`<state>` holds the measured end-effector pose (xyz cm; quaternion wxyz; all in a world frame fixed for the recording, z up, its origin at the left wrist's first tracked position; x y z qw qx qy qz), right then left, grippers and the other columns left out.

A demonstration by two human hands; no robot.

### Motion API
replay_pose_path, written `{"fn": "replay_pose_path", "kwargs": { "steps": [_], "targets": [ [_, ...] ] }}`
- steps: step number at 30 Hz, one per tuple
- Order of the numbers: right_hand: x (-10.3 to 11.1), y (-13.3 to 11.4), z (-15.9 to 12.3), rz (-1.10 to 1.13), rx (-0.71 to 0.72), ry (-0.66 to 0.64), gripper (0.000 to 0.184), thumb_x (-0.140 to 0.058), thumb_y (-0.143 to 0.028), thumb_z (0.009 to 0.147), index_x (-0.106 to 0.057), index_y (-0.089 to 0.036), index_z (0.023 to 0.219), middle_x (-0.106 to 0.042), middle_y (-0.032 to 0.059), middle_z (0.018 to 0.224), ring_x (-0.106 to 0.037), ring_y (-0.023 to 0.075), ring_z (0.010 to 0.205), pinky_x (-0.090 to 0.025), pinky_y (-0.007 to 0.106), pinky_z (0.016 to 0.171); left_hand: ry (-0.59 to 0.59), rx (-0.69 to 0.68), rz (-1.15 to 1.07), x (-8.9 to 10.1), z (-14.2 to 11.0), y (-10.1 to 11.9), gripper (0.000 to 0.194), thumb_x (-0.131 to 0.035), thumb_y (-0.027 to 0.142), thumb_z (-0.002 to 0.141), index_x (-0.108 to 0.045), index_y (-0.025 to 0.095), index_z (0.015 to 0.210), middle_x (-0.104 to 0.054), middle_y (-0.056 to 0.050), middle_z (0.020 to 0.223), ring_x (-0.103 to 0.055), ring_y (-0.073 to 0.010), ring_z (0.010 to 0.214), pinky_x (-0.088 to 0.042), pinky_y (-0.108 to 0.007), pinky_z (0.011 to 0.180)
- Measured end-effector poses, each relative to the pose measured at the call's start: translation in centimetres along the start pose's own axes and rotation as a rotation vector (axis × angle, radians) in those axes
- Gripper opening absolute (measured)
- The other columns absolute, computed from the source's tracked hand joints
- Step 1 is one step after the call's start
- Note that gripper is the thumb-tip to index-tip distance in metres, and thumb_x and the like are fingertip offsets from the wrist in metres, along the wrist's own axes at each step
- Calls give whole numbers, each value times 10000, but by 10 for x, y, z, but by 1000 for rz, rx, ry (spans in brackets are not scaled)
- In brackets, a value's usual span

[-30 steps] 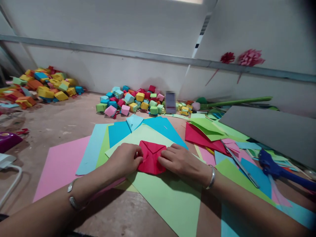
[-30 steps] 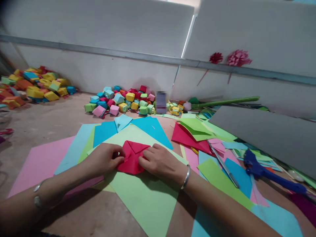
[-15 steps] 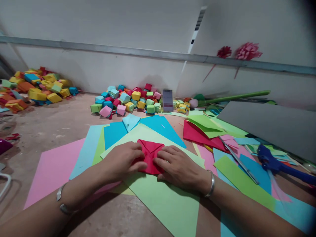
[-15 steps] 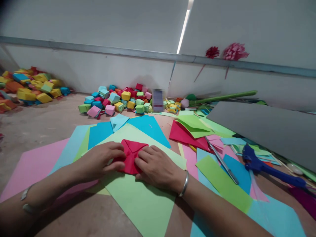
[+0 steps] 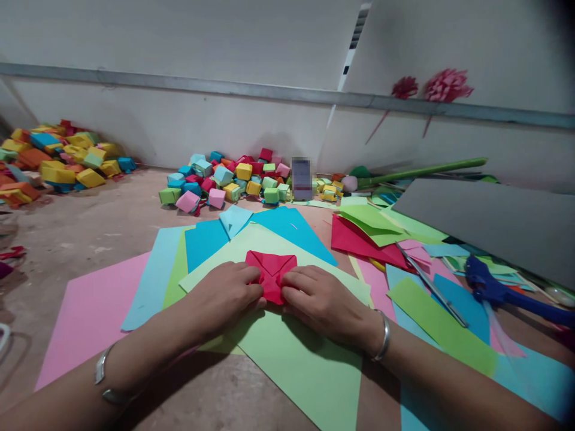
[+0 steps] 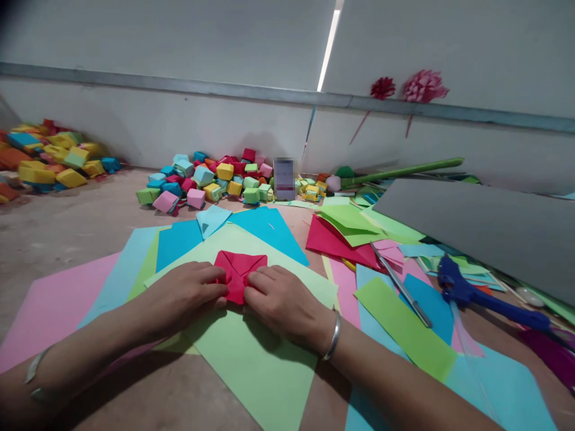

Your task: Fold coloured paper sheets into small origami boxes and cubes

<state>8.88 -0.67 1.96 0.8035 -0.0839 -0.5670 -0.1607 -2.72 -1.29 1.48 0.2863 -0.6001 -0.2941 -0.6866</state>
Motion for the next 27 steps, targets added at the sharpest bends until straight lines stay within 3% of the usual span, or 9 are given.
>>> {"fn": "replay_pose_path", "kwargs": {
  "steps": [3,8,14,19,23,27],
  "targets": [
    [-1,6,0,117,-87,27,308,-402,-225,977,-647,-150,808,-651,63,783,-523,159,692,-379,285,613,32,17,-62,-4,1,0,340,-396,242,966,-667,163,777,-624,-66,804,-541,-194,735,-388,-318,644],
    [0,21,-6,380,-307,106,231,-559,-279,902,-637,-157,1082,-709,74,914,-577,181,778,-422,296,684,87,230,-170,-11,3,-11,222,-444,246,934,-582,171,777,-615,-40,748,-526,-178,667,-355,-283,586],
    [-9,33,-10,472,-548,83,162,-532,-222,906,-665,-179,822,-688,32,761,-571,149,684,-389,261,625,90,397,-252,-19,3,-21,172,-416,235,944,-581,190,934,-676,-46,821,-594,-199,717,-373,-285,617],
    [-14,35,-13,328,-668,110,139,-520,-202,875,-613,-170,778,-647,36,732,-541,155,652,-360,272,604,82,445,-337,-16,3,-26,171,-505,360,909,-584,209,917,-687,-25,812,-602,-190,701,-373,-270,596],
    [-14,32,-14,189,-640,132,141,-508,-205,865,-581,-173,748,-603,53,744,-511,181,710,-351,291,631,125,452,-411,-12,1,-26,178,-553,292,866,-582,214,1023,-706,-31,888,-620,-197,756,-403,-280,639],
    [-20,34,-15,175,-646,57,155,-477,-212,890,-573,-169,776,-617,58,756,-518,182,706,-347,295,636,150,510,-423,-15,-1,-28,163,-547,265,873,-583,218,1025,-706,-27,886,-627,-206,775,-409,-291,645]
  ]
}}
Point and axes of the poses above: each hand's wrist, its own z-axis towards the middle knuckle, its own x-axis out of the back of the hand, y = z × x, the point moved 7 cm from there along z, towards the middle knuckle
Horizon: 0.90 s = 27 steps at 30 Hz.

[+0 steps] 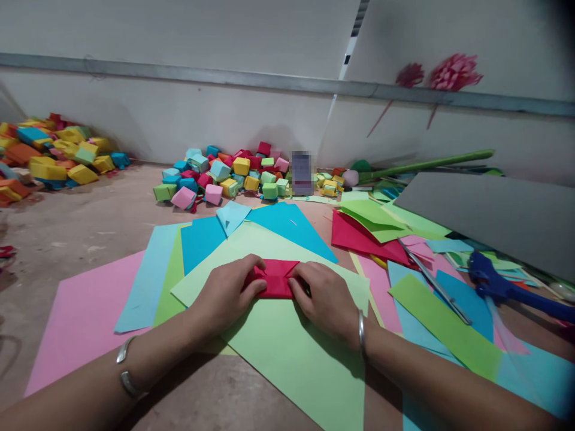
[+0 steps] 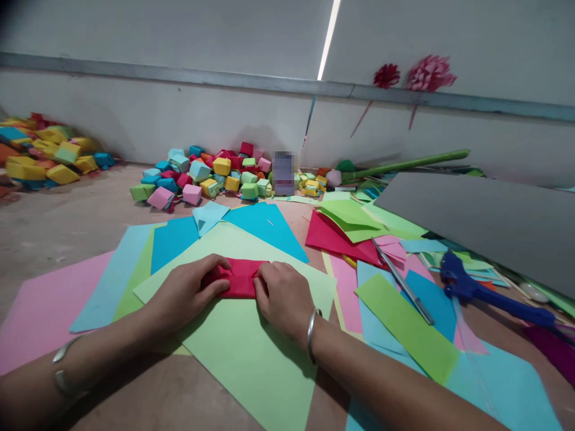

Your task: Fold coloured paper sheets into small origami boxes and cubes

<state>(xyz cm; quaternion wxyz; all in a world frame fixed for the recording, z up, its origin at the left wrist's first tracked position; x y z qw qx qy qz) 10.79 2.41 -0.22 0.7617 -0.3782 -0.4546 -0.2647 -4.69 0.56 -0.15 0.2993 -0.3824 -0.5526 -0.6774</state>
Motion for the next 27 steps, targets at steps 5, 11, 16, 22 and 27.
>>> {"fn": "replay_pose_path", "kwargs": {
  "steps": [5,11,16,22,27],
  "targets": [
    [-2,0,1,-77,0,-45,177,-452,-218,903,-563,-163,777,-613,60,754,-513,175,686,-319,290,616,-14,17,116,-4,1,1,173,-552,260,879,-573,199,1040,-699,-59,967,-636,-243,854,-429,-327,695],
    [-3,-4,1,-152,42,-34,158,-448,-193,883,-554,-162,771,-574,45,704,-471,162,635,-264,285,573,44,-6,148,-2,0,3,197,-572,266,873,-563,187,1053,-664,-80,1026,-617,-256,919,-444,-345,733],
    [-1,-5,1,-154,54,-17,132,-472,-184,862,-556,-166,762,-546,29,673,-440,153,615,-238,277,558,103,-45,38,6,0,6,156,-564,243,869,-570,201,1019,-665,-40,934,-606,-215,845,-436,-318,708],
    [-1,-6,0,-177,29,-37,147,-482,-172,869,-582,-171,763,-560,28,687,-457,159,630,-252,277,548,93,-30,16,2,5,0,179,-576,219,846,-584,188,1022,-649,-52,941,-598,-219,868,-447,-328,739],
    [6,-6,2,-195,45,57,215,-551,-202,846,-637,-120,1025,-629,131,1017,-530,254,909,-389,334,723,86,-32,154,-2,3,1,308,-510,267,895,-584,156,1173,-587,-106,1048,-570,-252,943,-455,-376,799]
  ]
}}
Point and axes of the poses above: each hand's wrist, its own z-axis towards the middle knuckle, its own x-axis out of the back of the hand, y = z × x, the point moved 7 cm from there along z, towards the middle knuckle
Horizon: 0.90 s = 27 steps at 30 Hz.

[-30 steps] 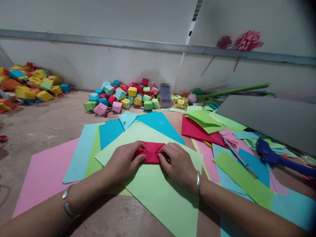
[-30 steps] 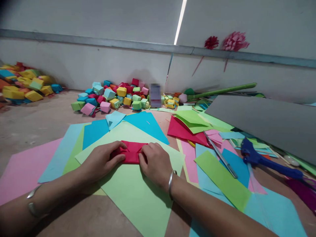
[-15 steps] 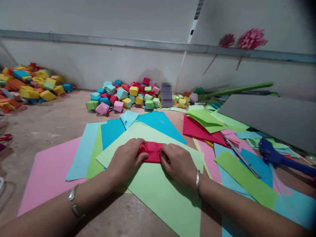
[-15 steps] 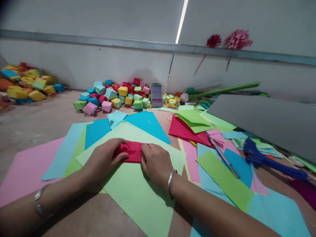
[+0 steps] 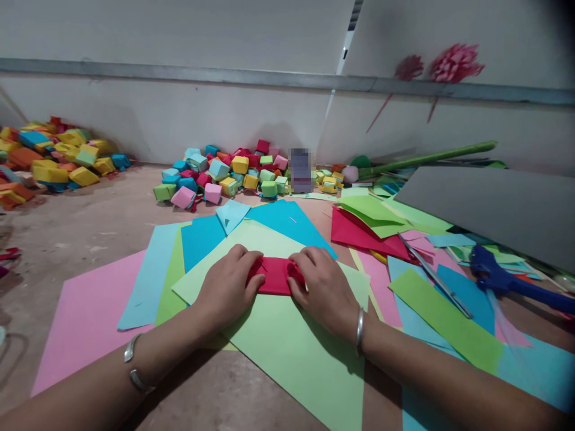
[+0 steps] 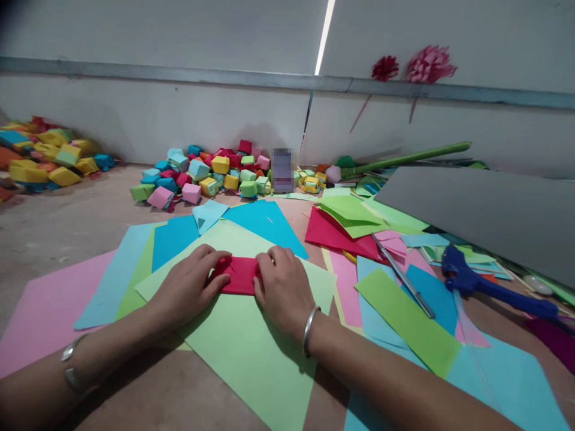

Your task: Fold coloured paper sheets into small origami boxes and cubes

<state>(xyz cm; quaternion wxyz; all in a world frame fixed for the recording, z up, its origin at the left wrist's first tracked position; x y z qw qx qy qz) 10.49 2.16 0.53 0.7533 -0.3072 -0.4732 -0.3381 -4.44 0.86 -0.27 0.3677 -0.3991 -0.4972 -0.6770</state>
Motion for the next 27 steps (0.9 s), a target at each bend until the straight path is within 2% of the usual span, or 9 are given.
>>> {"fn": "replay_pose_path", "kwargs": {
  "steps": [3,7,10,13,15,16,19,24,27],
  "targets": [
    [0,3,2,41,23,-5,450,-580,-199,828,-544,-97,1265,-622,148,1172,-520,297,1032,-408,395,820,14,-49,97,1,0,1,415,-506,309,900,-550,135,1274,-586,-136,1124,-526,-294,1025,-426,-429,866],
    [1,5,4,112,42,-11,418,-607,-193,815,-582,-115,1224,-650,128,1124,-533,296,1036,-414,420,846,21,-124,62,1,3,0,479,-570,303,865,-520,166,1321,-613,-116,1143,-499,-292,1052,-394,-438,903],
    [4,7,4,144,42,51,474,-643,-168,782,-567,-102,1245,-633,143,1075,-540,286,986,-428,407,808,47,-71,-27,5,6,-4,560,-673,282,786,-522,176,1315,-624,-90,1014,-514,-269,954,-409,-417,851],
    [3,7,4,201,77,84,298,-631,-112,776,-661,-129,1072,-633,99,912,-548,229,845,-427,339,714,19,-32,-112,8,7,-3,304,-687,199,743,-672,186,1046,-610,-40,810,-526,-229,815,-412,-369,760],
    [3,4,3,198,139,107,138,-594,-83,799,-699,-161,843,-622,63,804,-541,195,769,-399,303,662,-13,-44,-142,8,7,0,114,-643,106,719,-682,191,785,-587,-20,722,-524,-204,752,-400,-337,711],
    [4,1,2,168,185,124,157,-575,-81,819,-693,-167,762,-623,55,774,-539,185,747,-383,297,646,-19,-58,-150,8,6,1,131,-616,66,703,-659,189,715,-583,-17,713,-524,-195,740,-395,-325,696],
    [8,-11,-2,16,324,158,215,-530,-103,878,-689,-161,745,-665,60,808,-559,180,741,-369,308,644,-14,-123,-153,9,2,6,170,-568,20,681,-619,181,704,-594,-22,763,-529,-184,758,-391,-304,674],
    [11,-27,-10,-103,459,41,205,-578,-275,898,-688,-104,918,-688,101,838,-608,211,790,-414,338,690,-24,-160,-83,7,-3,8,119,-535,66,749,-583,175,741,-582,-34,779,-521,-190,757,-391,-310,659],
    [15,-38,-17,-229,588,99,196,-511,-170,925,-679,-73,955,-688,116,800,-619,203,764,-425,337,676,-22,-157,-69,8,-3,7,113,-526,78,768,-584,175,762,-586,-40,792,-525,-198,774,-396,-322,671]
  ]
}}
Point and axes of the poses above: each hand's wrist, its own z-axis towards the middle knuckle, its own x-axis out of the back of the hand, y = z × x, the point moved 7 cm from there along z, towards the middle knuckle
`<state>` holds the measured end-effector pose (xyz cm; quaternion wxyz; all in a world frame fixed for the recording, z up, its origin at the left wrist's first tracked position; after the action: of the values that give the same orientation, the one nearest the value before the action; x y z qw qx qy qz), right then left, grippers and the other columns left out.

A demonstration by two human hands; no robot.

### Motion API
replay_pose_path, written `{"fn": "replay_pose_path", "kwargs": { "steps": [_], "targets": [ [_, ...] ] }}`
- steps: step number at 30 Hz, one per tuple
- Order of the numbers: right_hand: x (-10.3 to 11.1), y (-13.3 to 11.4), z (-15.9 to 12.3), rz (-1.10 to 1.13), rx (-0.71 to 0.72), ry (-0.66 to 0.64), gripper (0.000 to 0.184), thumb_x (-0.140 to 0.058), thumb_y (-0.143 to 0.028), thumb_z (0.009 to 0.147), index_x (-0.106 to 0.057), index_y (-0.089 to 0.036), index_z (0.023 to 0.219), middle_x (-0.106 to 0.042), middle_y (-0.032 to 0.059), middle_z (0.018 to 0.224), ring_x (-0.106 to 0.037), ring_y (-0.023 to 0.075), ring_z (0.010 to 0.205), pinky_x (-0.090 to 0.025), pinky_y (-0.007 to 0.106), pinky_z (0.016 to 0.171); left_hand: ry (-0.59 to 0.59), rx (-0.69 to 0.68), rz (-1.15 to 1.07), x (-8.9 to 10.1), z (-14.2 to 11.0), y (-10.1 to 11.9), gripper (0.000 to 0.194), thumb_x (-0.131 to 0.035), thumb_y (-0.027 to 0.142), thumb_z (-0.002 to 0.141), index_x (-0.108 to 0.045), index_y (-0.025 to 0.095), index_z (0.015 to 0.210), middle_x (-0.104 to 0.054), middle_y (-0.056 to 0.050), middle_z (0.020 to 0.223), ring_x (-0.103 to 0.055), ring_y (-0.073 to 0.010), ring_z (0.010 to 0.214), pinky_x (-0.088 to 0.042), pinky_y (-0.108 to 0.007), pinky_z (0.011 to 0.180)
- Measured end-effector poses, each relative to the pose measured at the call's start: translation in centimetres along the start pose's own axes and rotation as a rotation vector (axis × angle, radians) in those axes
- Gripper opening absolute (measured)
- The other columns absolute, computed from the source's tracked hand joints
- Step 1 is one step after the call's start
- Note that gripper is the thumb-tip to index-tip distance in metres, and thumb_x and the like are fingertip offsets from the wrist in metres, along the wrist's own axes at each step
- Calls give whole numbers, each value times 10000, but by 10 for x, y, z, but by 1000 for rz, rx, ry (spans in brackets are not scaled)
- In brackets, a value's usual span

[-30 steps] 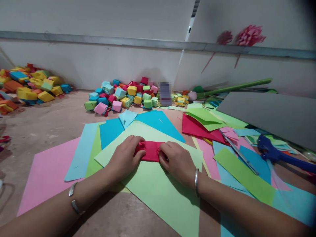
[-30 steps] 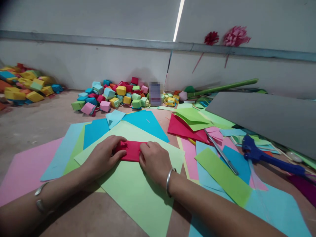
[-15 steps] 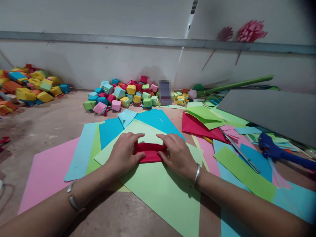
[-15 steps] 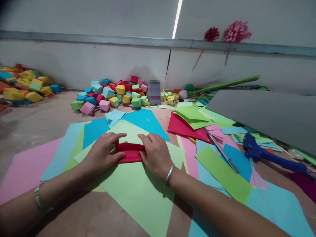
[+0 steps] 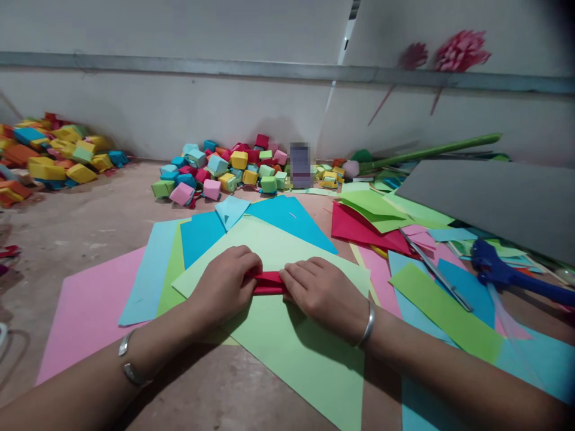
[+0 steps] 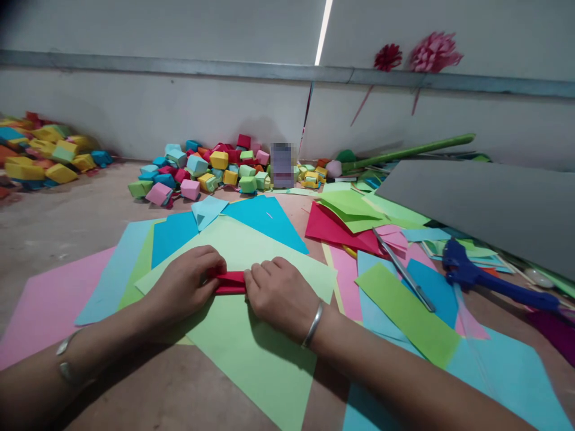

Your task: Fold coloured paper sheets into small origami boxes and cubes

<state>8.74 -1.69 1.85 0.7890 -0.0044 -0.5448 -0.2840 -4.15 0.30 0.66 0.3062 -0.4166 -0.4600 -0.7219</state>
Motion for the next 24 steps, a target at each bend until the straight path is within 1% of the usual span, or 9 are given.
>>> {"fn": "replay_pose_path", "kwargs": {
  "steps": [3,6,9,11,13,15,17,20,24],
  "targets": [
    [3,-4,-1,-117,44,74,217,-463,-51,908,-676,-62,944,-684,104,742,-618,181,708,-419,312,625,16,11,-54,3,1,-1,109,-525,128,816,-609,176,766,-605,-46,800,-539,-205,789,-411,-341,696],
    [8,4,-2,-123,-4,162,206,-471,-59,901,-674,-80,874,-661,68,667,-594,154,631,-384,287,547,102,108,-258,11,2,-7,151,-524,251,879,-641,184,812,-640,-54,842,-572,-213,831,-441,-367,739],
    [20,23,-1,-133,-130,257,207,-497,-100,894,-664,-112,772,-634,35,605,-541,128,539,-328,283,488,306,318,-747,17,-1,-22,283,-561,410,882,-598,193,1059,-653,-77,1024,-613,-223,948,-487,-390,820],
    [31,33,4,-178,-208,279,215,-502,-119,895,-665,-122,756,-630,28,591,-521,120,515,-307,289,478,358,430,-1105,10,-3,-27,447,-615,468,847,-524,181,1178,-641,-101,1111,-621,-230,1024,-491,-403,903],
    [39,34,15,-232,-235,253,222,-483,-129,907,-680,-117,805,-643,38,609,-534,126,529,-311,295,483,246,456,-1370,-3,-3,-17,488,-628,481,842,-518,157,1190,-639,-128,1150,-615,-235,1079,-466,-402,977],
    [41,23,27,-257,-193,221,247,-449,-126,921,-692,-93,893,-675,75,665,-568,149,563,-335,306,490,76,395,-1531,-13,-2,0,483,-576,513,871,-544,142,1179,-639,-150,1176,-605,-244,1111,-459,-395,995],
    [37,3,36,-242,-128,215,285,-410,-107,928,-685,-51,981,-710,142,769,-615,193,634,-374,323,499,9,344,-1602,-16,-4,11,506,-532,548,882,-547,154,1200,-645,-153,1185,-604,-252,1120,-479,-387,964],
    [23,-23,40,-216,-111,250,319,-403,-87,918,-633,17,1114,-694,256,1009,-655,289,863,-436,354,540,94,463,-1616,-19,-9,6,510,-552,495,887,-480,189,1289,-667,-139,1168,-628,-239,1086,-506,-356,897],
    [12,-28,35,-50,-132,268,318,-480,-164,919,-621,8,1146,-664,254,1107,-630,315,940,-480,394,639,172,589,-1576,-17,-10,-7,468,-592,302,863,-466,169,1293,-695,-135,1097,-662,-224,983,-517,-311,779]
  ]
}}
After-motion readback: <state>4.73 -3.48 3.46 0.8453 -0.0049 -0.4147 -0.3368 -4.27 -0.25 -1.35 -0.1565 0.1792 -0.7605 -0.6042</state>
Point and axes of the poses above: each hand's wrist, its own z-axis towards the middle knuckle, its own x-axis out of the back of the hand, y = z × x, the point moved 7 cm from there along z, towards the middle knuckle
